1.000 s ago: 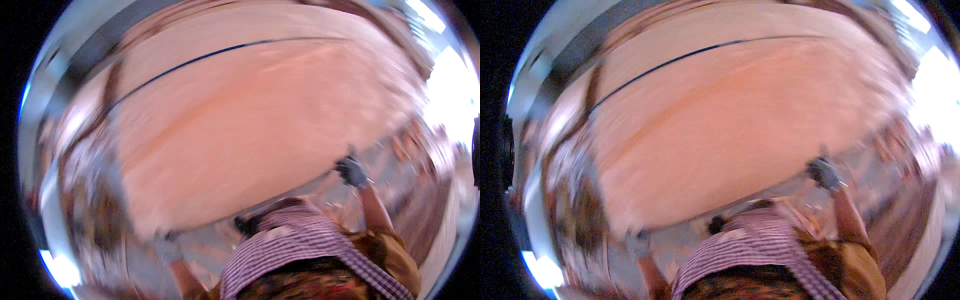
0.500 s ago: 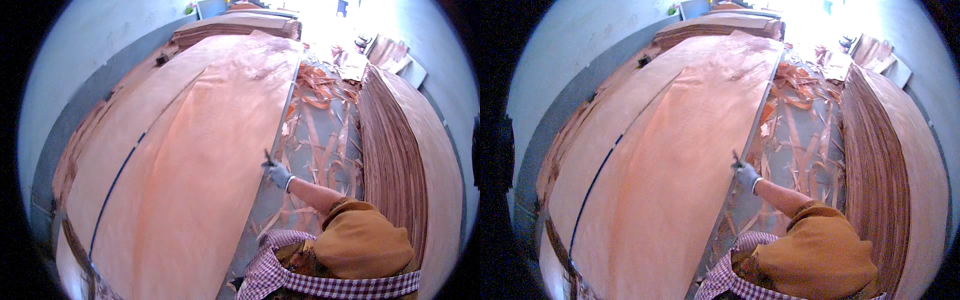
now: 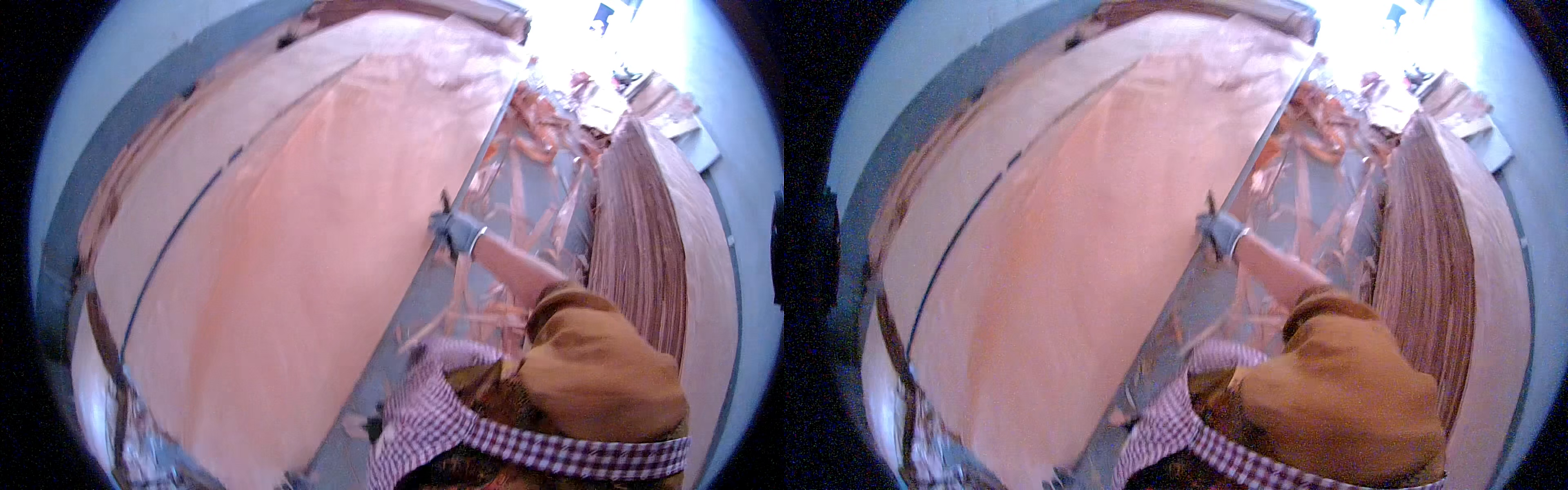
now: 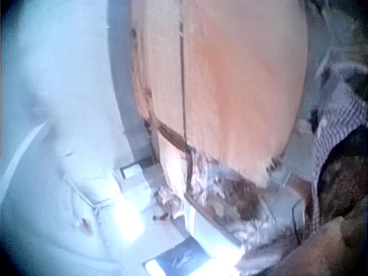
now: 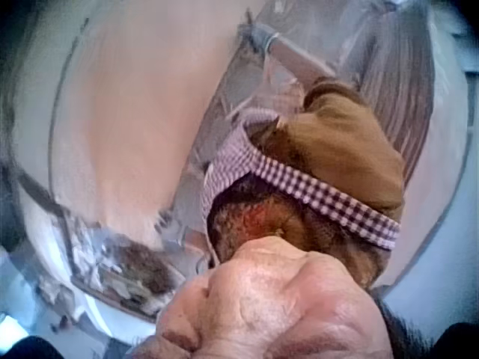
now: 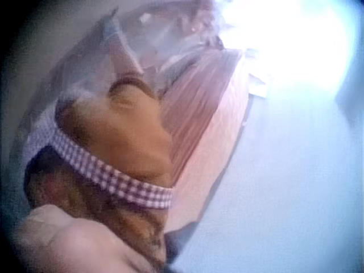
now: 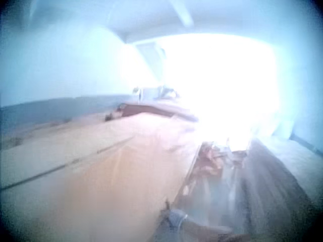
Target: The person trims and stacks sheets of wood veneer. They spray liquid from a bottle onto the wood, align sheets using a straightedge, and cut sections with a utility knife before moving them onto a stack.
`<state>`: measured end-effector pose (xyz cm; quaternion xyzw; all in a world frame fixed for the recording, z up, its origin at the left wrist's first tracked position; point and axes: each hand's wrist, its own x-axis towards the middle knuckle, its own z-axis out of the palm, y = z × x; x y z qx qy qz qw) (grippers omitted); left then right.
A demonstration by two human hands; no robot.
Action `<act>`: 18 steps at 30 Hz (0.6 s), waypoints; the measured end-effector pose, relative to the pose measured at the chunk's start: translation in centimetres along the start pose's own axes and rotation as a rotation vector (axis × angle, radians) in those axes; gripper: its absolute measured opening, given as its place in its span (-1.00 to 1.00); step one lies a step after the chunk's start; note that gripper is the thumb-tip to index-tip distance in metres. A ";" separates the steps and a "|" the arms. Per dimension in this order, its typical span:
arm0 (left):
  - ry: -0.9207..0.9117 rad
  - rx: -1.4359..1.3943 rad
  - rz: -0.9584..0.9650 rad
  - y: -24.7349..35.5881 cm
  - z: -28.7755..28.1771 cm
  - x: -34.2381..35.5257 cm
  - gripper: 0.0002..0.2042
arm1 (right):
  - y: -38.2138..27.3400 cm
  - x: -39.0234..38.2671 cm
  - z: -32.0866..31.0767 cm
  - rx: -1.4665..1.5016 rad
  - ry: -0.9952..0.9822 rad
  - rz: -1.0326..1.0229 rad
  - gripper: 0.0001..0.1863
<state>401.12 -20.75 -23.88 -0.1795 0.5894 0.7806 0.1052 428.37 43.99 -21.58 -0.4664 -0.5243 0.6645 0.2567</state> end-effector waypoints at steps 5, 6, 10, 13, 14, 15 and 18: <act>-0.039 0.046 0.023 -0.9 -0.8 -1.3 -0.74 | 1.2 -2.6 -3.5 0.314 -0.028 0.151 -0.87; -0.037 -0.056 -0.044 -0.6 -1.2 -1.9 -0.74 | 1.4 -3.1 -2.9 0.284 -0.016 0.172 -0.86; 0.181 -0.456 -0.303 1.1 2.1 -4.2 -0.66 | 0.0 -4.4 -1.6 0.399 -0.036 0.256 -0.80; 0.106 -0.644 -0.461 1.1 -0.4 -2.7 -0.65 | 0.7 -4.1 -1.7 0.521 -0.116 0.302 -0.79; 0.049 -0.721 -0.523 0.8 -1.3 -2.4 -0.66 | 1.0 -3.9 -2.0 0.535 -0.141 0.304 -0.79; -0.112 -0.748 -0.550 0.6 -1.1 -2.4 -0.65 | 1.9 -3.4 -2.9 0.182 -0.221 0.005 -0.79; -0.387 -0.764 -0.562 0.7 -0.1 -2.5 -0.63 | 3.0 -2.7 -3.8 -0.152 -0.308 -0.279 -0.79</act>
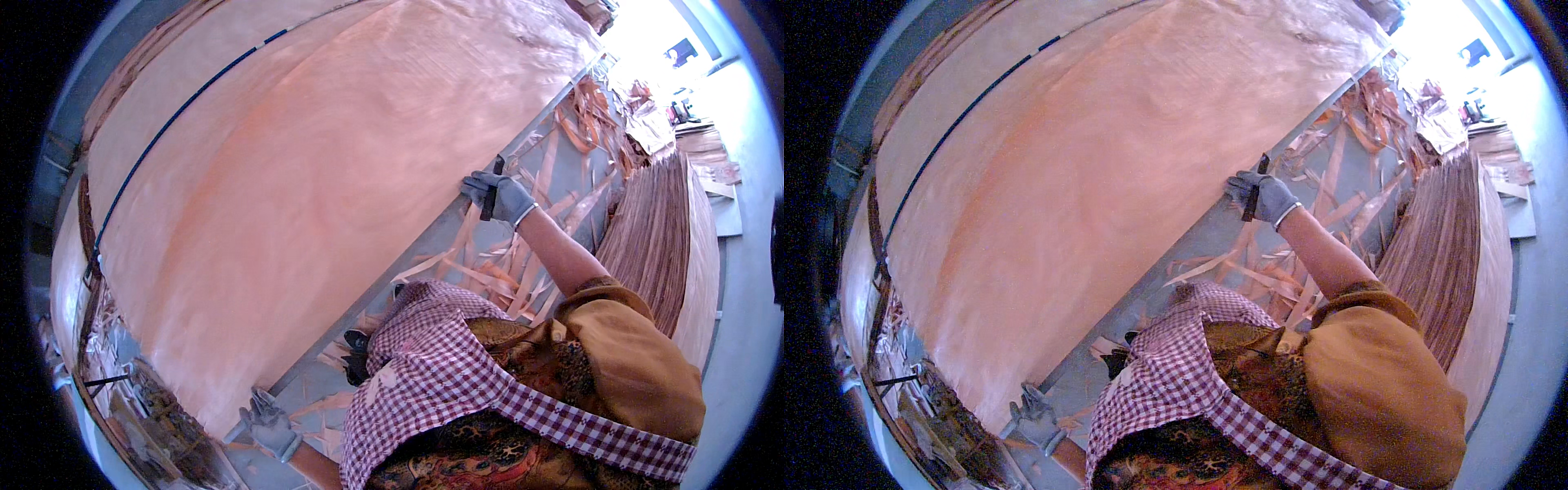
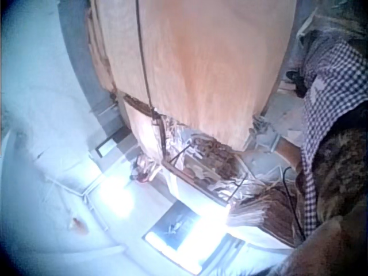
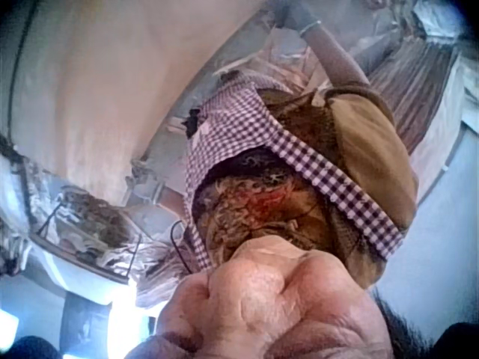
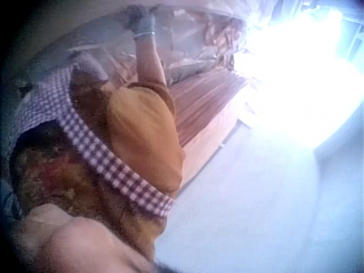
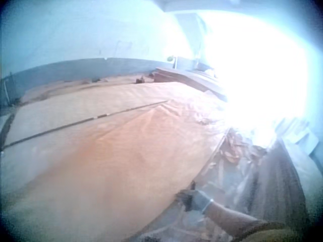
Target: The person trims and stacks sheets of wood veneer. They spray liquid from a bottle onto the wood, align sheets using a straightedge, and cut sections with a utility knife before moving them onto a stack.
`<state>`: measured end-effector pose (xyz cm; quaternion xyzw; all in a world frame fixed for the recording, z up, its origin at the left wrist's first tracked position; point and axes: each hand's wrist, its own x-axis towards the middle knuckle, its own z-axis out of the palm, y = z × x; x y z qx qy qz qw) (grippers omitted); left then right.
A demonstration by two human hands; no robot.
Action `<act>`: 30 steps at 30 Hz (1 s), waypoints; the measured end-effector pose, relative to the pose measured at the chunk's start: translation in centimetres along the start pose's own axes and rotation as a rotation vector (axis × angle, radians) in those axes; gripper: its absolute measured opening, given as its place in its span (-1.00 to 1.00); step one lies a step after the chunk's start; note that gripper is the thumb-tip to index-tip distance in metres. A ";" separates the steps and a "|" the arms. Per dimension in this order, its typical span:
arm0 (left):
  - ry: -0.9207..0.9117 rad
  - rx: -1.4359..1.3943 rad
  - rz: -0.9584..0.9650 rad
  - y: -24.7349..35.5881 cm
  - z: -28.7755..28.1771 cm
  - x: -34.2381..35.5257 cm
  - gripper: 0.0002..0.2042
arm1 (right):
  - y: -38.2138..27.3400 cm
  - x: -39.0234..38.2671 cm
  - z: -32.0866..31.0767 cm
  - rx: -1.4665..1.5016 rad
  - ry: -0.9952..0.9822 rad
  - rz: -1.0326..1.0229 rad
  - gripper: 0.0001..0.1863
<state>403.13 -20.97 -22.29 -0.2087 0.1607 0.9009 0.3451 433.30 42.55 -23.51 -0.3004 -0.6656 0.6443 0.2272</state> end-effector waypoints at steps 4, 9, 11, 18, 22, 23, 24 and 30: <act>0.093 0.648 0.367 -4.9 3.3 1.9 -0.56 | -1.1 -0.1 1.6 0.178 -0.059 0.038 -0.79; 0.068 1.996 0.803 -10.3 4.6 3.9 -0.44 | -7.6 -1.5 5.3 -0.036 0.043 0.555 -0.77; -0.234 2.726 1.066 -13.0 8.8 4.4 -0.43 | -7.6 -2.2 4.5 -0.528 0.001 0.427 -0.78; -0.340 2.759 0.993 -13.1 7.4 6.5 -0.42 | -6.1 -3.5 1.5 -1.321 0.064 0.182 -0.77; -0.437 2.628 1.358 -12.8 7.4 6.7 -0.51 | -5.1 -2.1 2.9 -1.215 0.066 0.015 -0.77; -0.493 2.618 1.346 -13.5 8.7 6.8 -0.58 | -5.5 -2.2 2.9 -1.170 0.093 0.080 -0.76; -0.512 2.623 1.337 -13.8 10.0 6.0 -0.64 | -5.7 -1.7 3.4 -1.115 0.096 0.125 -0.75; -0.543 2.548 1.435 -14.9 9.7 6.1 -0.72 | -5.1 -2.6 2.6 -0.686 0.090 0.313 -0.76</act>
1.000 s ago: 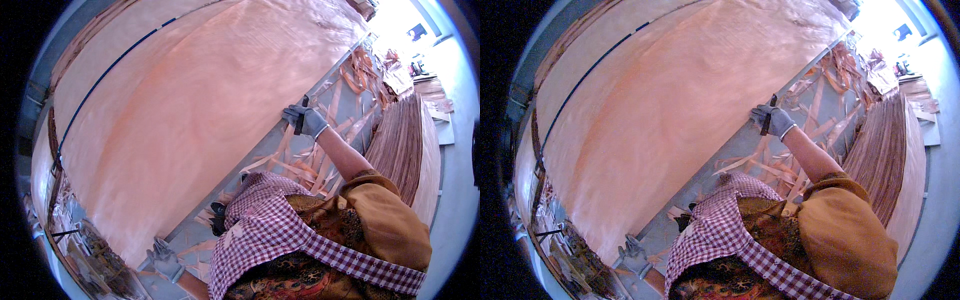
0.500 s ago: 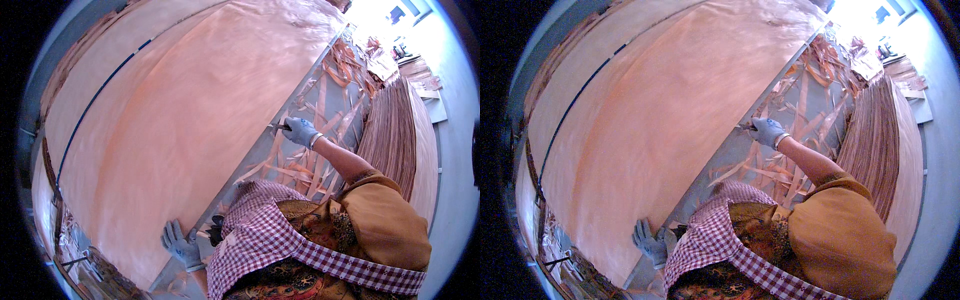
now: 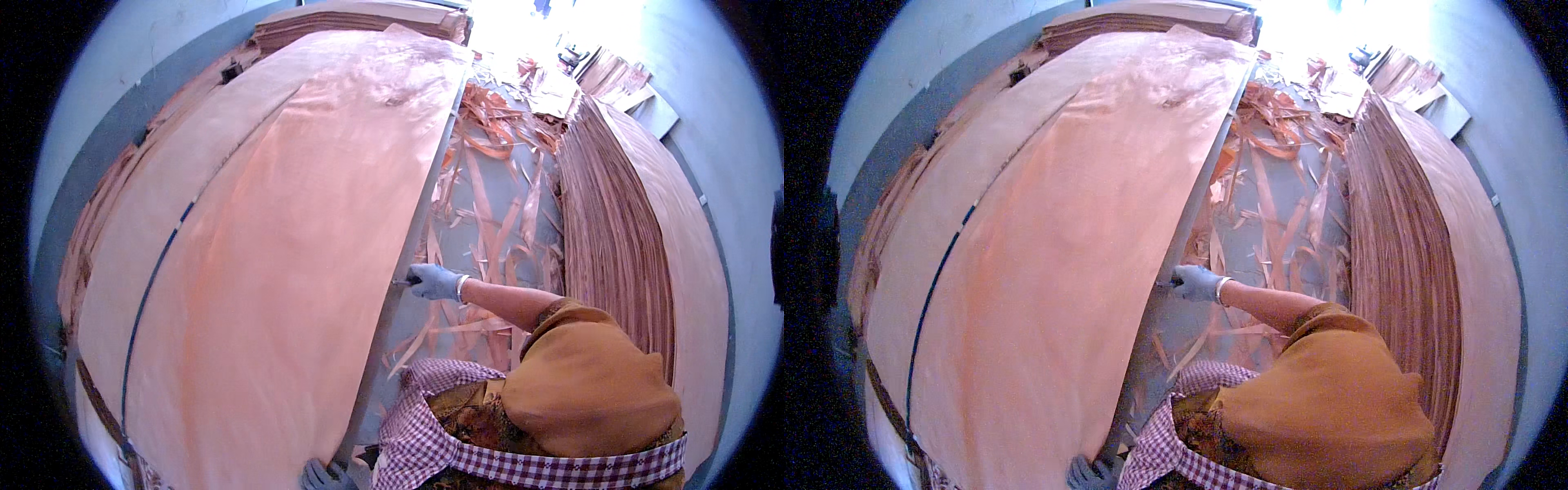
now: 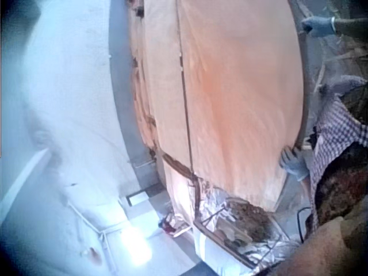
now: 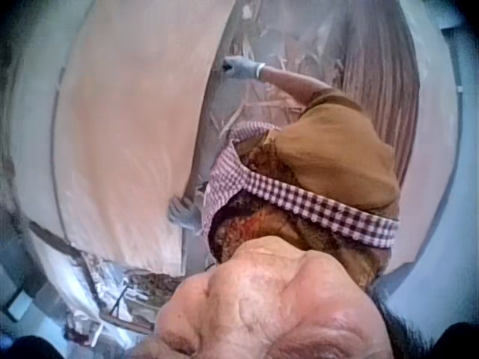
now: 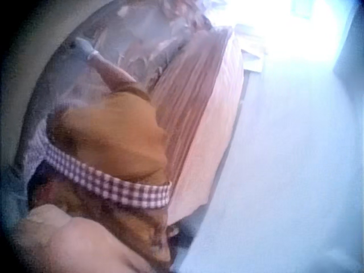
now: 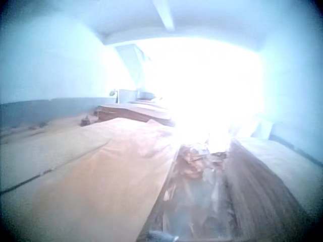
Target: The person trims and stacks sheets of wood veneer. They spray liquid from a bottle onto the wood, align sheets using a straightedge, and cut sections with a utility knife before moving them onto a stack.
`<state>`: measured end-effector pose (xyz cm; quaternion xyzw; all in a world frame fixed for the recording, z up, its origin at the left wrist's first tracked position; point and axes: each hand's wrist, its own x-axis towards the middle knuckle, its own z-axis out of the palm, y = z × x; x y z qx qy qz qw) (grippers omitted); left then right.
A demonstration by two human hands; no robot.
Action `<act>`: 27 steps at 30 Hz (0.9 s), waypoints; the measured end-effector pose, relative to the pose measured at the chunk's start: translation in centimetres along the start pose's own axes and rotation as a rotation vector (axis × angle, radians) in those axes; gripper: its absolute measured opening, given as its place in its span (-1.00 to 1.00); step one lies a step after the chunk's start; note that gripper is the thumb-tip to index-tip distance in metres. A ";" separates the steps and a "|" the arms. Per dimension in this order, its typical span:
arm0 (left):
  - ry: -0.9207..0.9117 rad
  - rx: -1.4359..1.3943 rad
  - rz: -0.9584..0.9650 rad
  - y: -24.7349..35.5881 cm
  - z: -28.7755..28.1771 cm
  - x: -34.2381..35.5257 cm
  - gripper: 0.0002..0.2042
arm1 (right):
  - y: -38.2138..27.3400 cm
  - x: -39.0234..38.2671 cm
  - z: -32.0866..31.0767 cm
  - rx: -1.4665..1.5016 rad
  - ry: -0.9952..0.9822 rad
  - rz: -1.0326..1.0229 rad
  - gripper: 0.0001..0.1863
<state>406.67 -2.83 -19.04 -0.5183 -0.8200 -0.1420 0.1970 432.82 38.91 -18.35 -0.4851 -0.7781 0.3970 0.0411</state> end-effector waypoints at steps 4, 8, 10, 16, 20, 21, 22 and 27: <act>-0.019 0.033 -0.022 -0.6 0.1 -0.4 -0.76 | 2.0 0.0 0.7 0.534 -0.161 0.166 -0.78; -0.074 0.102 -0.044 -1.4 1.5 -1.6 -0.79 | 0.0 -1.7 0.6 0.896 -0.134 0.243 -0.75; -0.103 0.117 -0.049 -1.6 2.0 -1.9 -0.79 | 0.3 -1.6 1.0 1.018 -0.074 0.228 -0.78; -0.114 0.080 -0.067 -2.3 3.0 -2.7 -0.79 | -3.1 0.3 2.1 1.107 0.053 0.111 -0.75; -0.119 0.051 -0.071 -1.5 2.2 -2.2 -0.79 | -2.5 1.8 3.6 0.960 0.095 0.188 -0.76; -0.108 0.048 -0.067 -1.3 1.8 -2.0 -0.79 | -2.7 2.0 3.7 0.958 0.099 0.177 -0.76; -0.096 0.045 -0.061 -1.2 1.6 -2.0 -0.78 | -2.8 1.9 3.7 0.946 0.086 0.169 -0.77; -0.027 0.039 0.033 -1.2 2.2 -2.3 -0.72 | -2.0 1.6 2.9 0.915 0.040 0.158 -0.80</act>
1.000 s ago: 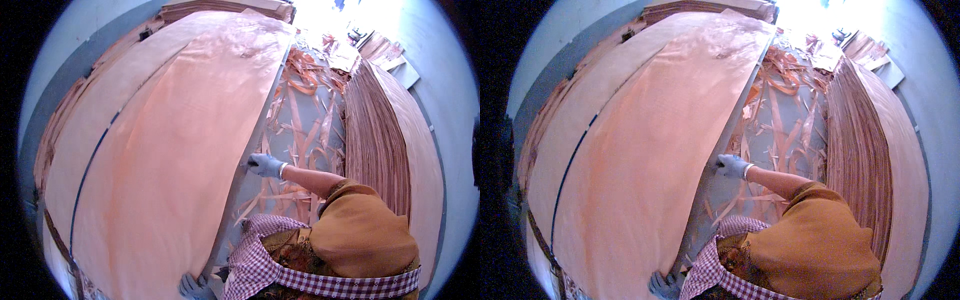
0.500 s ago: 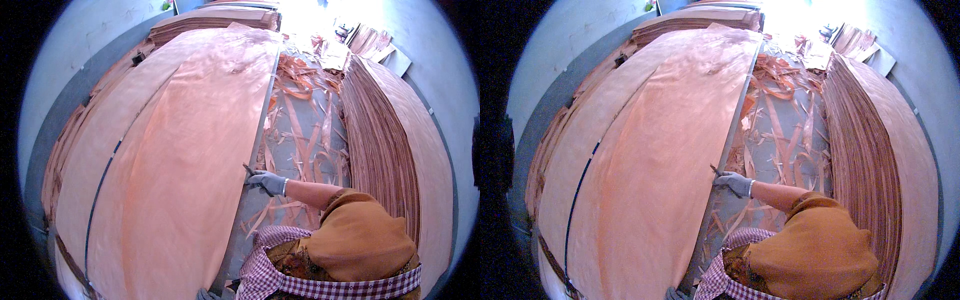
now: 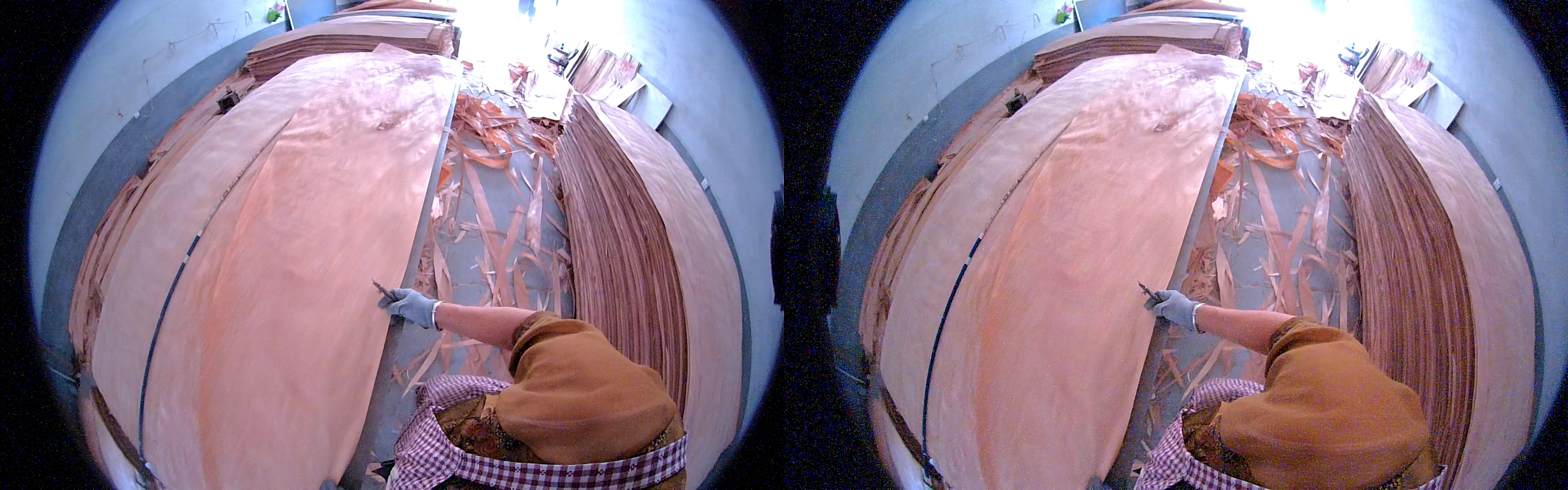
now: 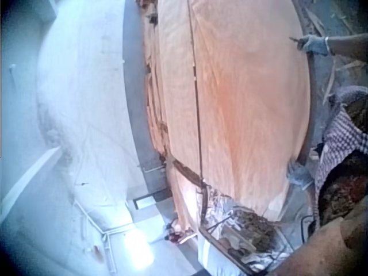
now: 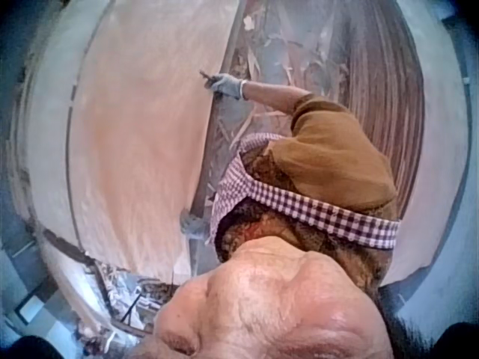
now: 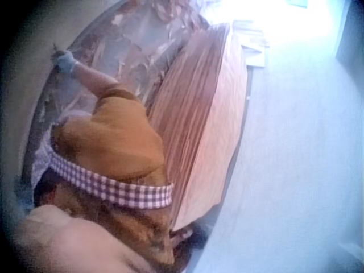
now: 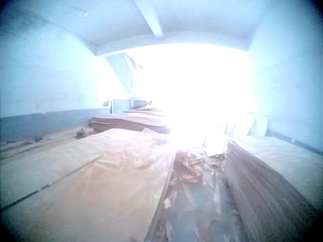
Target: The person trims and stacks sheets of wood veneer. They spray liquid from a bottle onto the wood, align sheets using a straightedge, and cut sections with a utility knife before moving them onto a stack.
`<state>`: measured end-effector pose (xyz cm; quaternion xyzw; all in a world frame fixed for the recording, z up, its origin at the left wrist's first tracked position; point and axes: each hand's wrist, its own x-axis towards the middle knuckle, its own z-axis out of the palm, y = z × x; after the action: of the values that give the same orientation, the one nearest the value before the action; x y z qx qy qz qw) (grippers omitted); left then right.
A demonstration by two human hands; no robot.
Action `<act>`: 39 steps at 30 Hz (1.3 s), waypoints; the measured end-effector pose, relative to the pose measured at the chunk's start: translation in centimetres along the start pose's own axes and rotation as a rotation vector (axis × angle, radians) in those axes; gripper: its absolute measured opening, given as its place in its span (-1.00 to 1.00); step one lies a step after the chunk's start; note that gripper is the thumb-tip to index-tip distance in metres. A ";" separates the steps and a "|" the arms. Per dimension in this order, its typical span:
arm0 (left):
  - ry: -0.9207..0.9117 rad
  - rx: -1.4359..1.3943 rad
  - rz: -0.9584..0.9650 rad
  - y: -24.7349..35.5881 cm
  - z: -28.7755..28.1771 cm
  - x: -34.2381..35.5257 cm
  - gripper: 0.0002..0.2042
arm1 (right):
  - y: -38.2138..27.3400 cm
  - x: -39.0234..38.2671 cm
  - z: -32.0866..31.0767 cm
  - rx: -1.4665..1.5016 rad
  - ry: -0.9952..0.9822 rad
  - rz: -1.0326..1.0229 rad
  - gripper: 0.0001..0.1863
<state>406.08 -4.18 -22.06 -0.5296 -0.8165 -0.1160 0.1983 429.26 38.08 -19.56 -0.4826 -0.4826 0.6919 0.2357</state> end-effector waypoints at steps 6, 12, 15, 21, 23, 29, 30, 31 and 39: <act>0.065 -0.033 -0.065 1.0 -4.9 1.8 -0.54 | 1.6 3.6 2.8 -0.101 -0.178 -0.190 -0.85; -0.340 0.045 -0.357 -1.5 -1.6 -0.3 -0.53 | -1.2 -1.2 -0.1 -0.293 -0.098 -0.167 -0.66; -0.254 0.298 -0.474 -4.7 -3.3 -3.2 -0.52 | 0.9 1.2 -1.1 -0.159 -0.073 -0.125 -0.71; -0.119 0.483 -0.928 -10.5 -8.8 -13.1 -0.69 | 1.5 2.6 -1.3 -0.276 -0.106 -0.063 -0.82; -0.044 0.467 -0.910 -12.9 -10.8 -13.6 -0.76 | 1.9 4.2 -2.8 -0.228 -0.065 -0.119 -0.84; -0.121 0.333 -0.735 -20.6 -16.4 -9.5 -0.93 | 2.0 5.6 -3.1 -0.301 -0.059 -0.029 -0.89; -0.152 0.314 -0.727 -21.2 -17.8 -7.9 -0.95 | 1.5 5.7 -3.1 -0.295 -0.046 0.008 -0.88; -0.157 0.339 -0.690 -22.1 -18.5 -6.9 -0.94 | 0.8 5.9 -2.9 -0.357 -0.051 0.045 -0.87; -0.211 0.281 -0.619 -23.6 -22.8 -3.8 -0.92 | 0.6 6.0 -2.8 -0.352 -0.013 0.059 -0.88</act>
<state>390.54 -26.15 -2.87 -0.2337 -0.9623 -0.0017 0.1392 429.27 43.79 -22.97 -0.5257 -0.5835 0.6064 0.1240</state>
